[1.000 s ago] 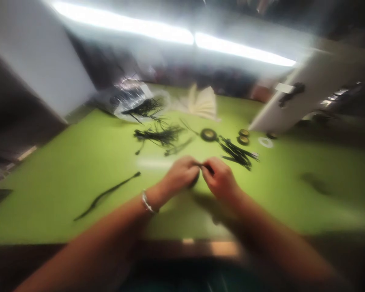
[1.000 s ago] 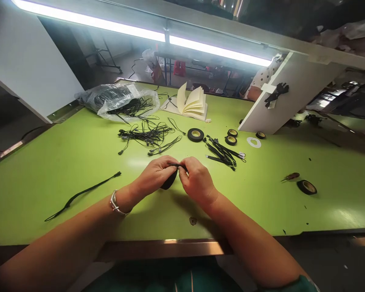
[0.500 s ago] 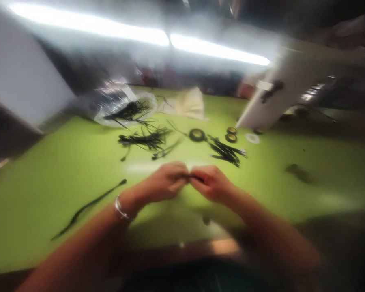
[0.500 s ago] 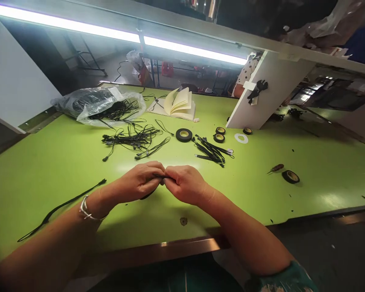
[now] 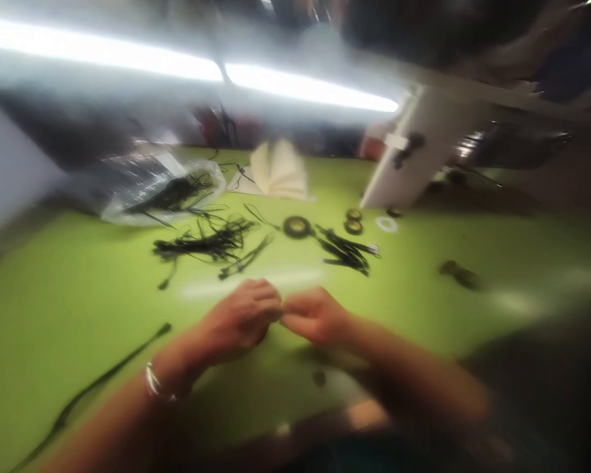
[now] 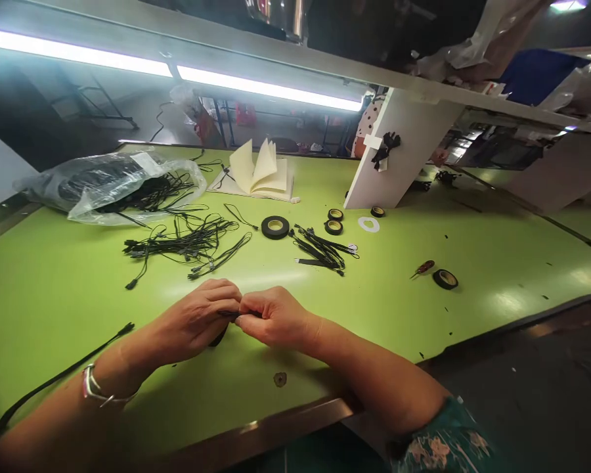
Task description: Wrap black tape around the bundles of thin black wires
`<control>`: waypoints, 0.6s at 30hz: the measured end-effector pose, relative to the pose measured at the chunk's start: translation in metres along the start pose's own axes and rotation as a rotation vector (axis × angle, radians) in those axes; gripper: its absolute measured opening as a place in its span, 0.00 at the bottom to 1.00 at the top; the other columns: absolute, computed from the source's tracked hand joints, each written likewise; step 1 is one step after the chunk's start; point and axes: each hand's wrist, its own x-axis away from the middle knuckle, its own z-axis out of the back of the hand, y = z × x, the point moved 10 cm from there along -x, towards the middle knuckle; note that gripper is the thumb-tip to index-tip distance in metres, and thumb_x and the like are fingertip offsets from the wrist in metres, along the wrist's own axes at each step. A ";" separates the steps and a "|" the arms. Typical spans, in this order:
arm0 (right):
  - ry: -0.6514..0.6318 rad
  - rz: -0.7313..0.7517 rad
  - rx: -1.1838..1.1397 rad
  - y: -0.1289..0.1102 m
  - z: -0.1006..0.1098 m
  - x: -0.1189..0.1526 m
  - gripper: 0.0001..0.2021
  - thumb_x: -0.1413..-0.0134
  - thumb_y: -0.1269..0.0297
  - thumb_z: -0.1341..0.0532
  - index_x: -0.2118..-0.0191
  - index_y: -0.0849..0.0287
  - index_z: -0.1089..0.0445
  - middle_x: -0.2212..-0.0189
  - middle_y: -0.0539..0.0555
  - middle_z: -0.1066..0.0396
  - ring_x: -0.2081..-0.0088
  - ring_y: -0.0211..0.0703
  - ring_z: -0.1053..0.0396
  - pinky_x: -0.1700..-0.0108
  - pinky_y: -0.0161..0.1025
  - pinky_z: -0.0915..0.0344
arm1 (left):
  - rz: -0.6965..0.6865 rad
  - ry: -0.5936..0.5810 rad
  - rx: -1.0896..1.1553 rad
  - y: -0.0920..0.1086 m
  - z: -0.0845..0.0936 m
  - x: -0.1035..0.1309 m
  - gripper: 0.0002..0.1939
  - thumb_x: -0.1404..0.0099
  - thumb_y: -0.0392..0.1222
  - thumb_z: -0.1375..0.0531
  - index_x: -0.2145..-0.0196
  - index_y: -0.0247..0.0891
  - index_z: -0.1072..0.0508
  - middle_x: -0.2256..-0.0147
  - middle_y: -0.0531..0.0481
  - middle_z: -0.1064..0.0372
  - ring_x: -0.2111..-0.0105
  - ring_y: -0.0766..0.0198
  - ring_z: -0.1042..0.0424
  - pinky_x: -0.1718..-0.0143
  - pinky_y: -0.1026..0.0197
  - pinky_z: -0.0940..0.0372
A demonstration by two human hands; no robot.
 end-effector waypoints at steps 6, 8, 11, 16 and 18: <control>-0.045 -0.105 -0.105 -0.002 -0.003 0.004 0.11 0.54 0.70 0.44 0.82 0.58 0.47 0.84 0.42 0.50 0.79 0.29 0.52 0.78 0.30 0.53 | -0.001 -0.017 0.049 0.004 0.004 -0.001 0.09 0.42 0.28 0.51 0.74 0.37 0.35 0.74 0.49 0.37 0.70 0.61 0.41 0.63 0.56 0.44; -0.061 -0.136 -0.154 -0.003 -0.005 0.006 0.10 0.54 0.69 0.43 0.81 0.58 0.44 0.84 0.42 0.49 0.79 0.29 0.51 0.78 0.30 0.52 | -0.004 -0.017 0.082 0.006 0.005 0.000 0.09 0.42 0.28 0.51 0.73 0.38 0.35 0.73 0.49 0.36 0.69 0.61 0.40 0.63 0.55 0.44; -0.080 -0.179 -0.209 -0.004 -0.006 0.008 0.10 0.53 0.68 0.41 0.80 0.59 0.41 0.83 0.43 0.47 0.79 0.30 0.49 0.78 0.30 0.50 | -0.002 -0.003 0.145 0.009 0.006 0.001 0.09 0.41 0.28 0.51 0.73 0.38 0.35 0.72 0.49 0.36 0.69 0.61 0.40 0.62 0.55 0.44; -0.059 -0.209 -0.072 -0.007 0.009 0.006 0.10 0.51 0.68 0.40 0.79 0.59 0.40 0.82 0.43 0.45 0.78 0.30 0.48 0.76 0.29 0.49 | 0.090 0.090 0.198 0.005 0.011 0.000 0.11 0.35 0.31 0.53 0.68 0.38 0.32 0.70 0.47 0.35 0.68 0.61 0.38 0.62 0.57 0.41; -0.146 -0.209 0.019 -0.012 0.009 0.006 0.11 0.49 0.65 0.39 0.78 0.59 0.40 0.82 0.42 0.46 0.77 0.30 0.48 0.76 0.29 0.50 | 0.080 0.049 0.268 0.011 0.009 -0.001 0.12 0.33 0.34 0.53 0.67 0.39 0.31 0.71 0.47 0.35 0.69 0.61 0.37 0.65 0.59 0.39</control>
